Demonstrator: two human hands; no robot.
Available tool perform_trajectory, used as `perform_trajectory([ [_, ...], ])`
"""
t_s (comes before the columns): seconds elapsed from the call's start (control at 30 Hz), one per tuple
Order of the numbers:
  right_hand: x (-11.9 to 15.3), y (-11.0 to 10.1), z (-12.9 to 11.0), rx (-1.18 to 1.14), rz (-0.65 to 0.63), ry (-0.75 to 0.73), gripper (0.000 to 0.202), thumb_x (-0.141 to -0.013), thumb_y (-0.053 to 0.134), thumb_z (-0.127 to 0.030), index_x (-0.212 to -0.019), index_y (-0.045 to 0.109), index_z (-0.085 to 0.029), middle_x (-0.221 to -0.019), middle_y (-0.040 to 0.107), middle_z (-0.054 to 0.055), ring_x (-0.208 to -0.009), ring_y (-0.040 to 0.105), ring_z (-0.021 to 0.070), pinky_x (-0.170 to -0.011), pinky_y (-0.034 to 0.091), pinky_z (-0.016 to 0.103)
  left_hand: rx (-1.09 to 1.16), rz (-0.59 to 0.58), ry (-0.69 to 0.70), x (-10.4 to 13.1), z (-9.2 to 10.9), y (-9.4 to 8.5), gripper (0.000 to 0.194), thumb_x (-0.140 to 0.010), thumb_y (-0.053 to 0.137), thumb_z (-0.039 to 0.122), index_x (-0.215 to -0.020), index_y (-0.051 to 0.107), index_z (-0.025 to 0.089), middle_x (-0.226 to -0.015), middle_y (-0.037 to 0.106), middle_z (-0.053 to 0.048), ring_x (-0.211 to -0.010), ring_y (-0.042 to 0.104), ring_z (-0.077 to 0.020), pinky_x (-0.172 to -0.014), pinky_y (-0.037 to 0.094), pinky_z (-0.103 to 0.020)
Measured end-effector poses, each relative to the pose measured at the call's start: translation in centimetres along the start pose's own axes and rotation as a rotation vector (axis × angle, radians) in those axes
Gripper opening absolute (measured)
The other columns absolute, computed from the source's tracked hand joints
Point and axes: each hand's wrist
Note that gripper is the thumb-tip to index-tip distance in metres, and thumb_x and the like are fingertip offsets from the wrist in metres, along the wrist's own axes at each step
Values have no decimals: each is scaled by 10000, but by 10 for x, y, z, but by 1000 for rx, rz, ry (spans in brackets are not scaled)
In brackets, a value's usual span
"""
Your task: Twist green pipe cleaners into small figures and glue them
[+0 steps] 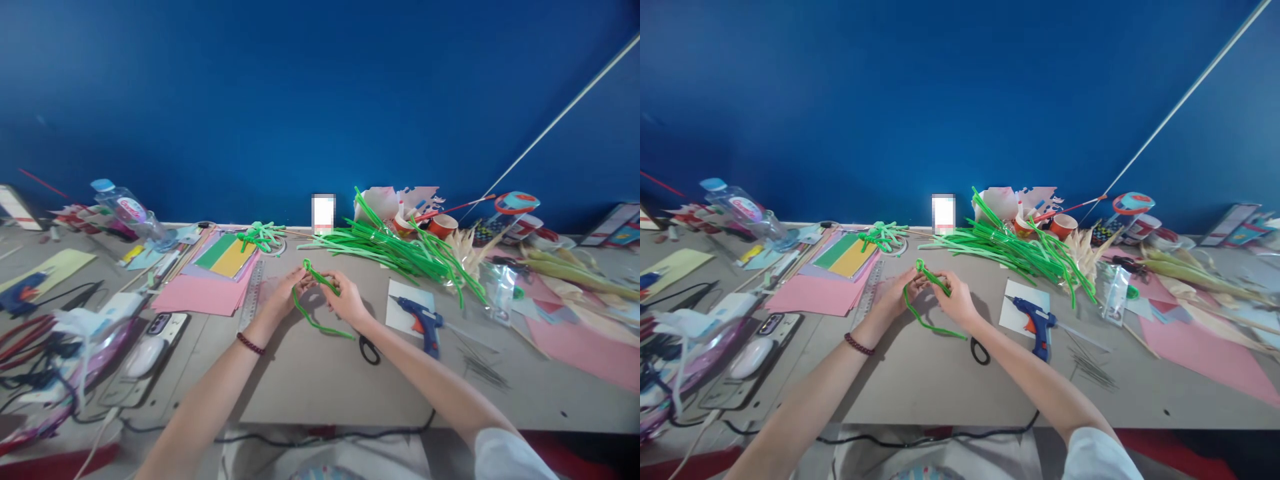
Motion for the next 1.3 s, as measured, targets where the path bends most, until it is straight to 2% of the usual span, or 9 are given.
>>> perform_trajectory([
  [0.13, 6, 5, -2, -59, -11, -47, 206, -826, 528, -364, -954, 561, -207, -684, 617, 0, -571, 607, 145, -476, 472, 234, -139, 55, 2, 5, -1, 4, 202, -681, 720, 356, -772, 656, 187, -775, 679, -23, -704, 624, -146, -699, 492, -279],
  [0.27, -2, -4, -2, 34, 128, -121, 187, -835, 513, -345, -796, 598, -183, -771, 631, 47, -684, 603, 158, -603, 501, 261, -168, 92, -12, 7, -1, 5, 199, -678, 720, 344, -769, 652, 181, -714, 666, -10, -650, 619, -129, -665, 481, -265],
  [0.37, -9, -13, -3, 70, 168, -163, 179, -832, 522, -314, -898, 621, -180, -863, 646, 69, -706, 600, 159, -646, 508, 279, -207, 118, -52, 8, 0, 8, 227, -658, 732, 343, -773, 662, 161, -644, 640, -2, -569, 583, -110, -554, 437, -230],
  [0.5, -14, -21, -4, 51, 91, -218, 224, -844, 515, -301, -989, 649, -196, -978, 669, 72, -840, 623, 173, -755, 505, 296, -331, 66, -106, 16, 7, 18, 235, -663, 715, 343, -776, 680, 139, -556, 594, 10, -482, 513, -100, -461, 370, -215],
  [0.63, -17, -27, -4, -31, -24, -114, 233, -822, 553, -335, -916, 692, -174, -851, 707, 60, -756, 653, 173, -726, 510, 297, -447, 63, -73, 21, 13, 25, 252, -677, 694, 366, -768, 700, 131, -538, 575, 15, -485, 489, -96, -478, 365, -216],
  [0.77, -20, -34, -5, -117, -89, -19, 248, -764, 621, -362, -878, 708, -160, -794, 713, 61, -725, 661, 175, -701, 513, 289, -538, 20, -19, 21, 13, 23, 281, -711, 660, 397, -774, 714, 129, -537, 586, 4, -494, 485, -100, -506, 366, -222],
  [1.0, -24, -32, -5, -258, -146, 97, 309, -710, 652, -378, -901, 713, -143, -700, 693, 45, -674, 655, 171, -690, 509, 308, -613, -100, 31, 18, 7, 19, 299, -741, 622, 397, -805, 709, 118, -710, 673, -53, -516, 504, -113, -530, 399, -243],
  [1.13, -23, -30, -2, -326, -187, 137, 378, -692, 674, -432, -929, 719, -142, -671, 679, 33, -653, 645, 158, -702, 502, 310, -637, -117, 49, 17, 2, 18, 322, -748, 610, 428, -675, 661, 119, -562, 574, -11, -512, 473, -116, -504, 364, -238],
  [1.3, -23, -29, 4, -476, -223, 223, 373, -623, 741, -458, -831, 735, -148, -654, 671, 19, -605, 604, 123, -699, 493, 294, -659, -141, 83, 18, -2, 18, 316, -756, 614, 423, -706, 663, 115, -543, 533, 8, -537, 465, -113, -519, 354, -231],
])
Point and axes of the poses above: each hand's wrist, its own x-axis away from the middle knuckle, its own y-axis out of the palm, z = x × y
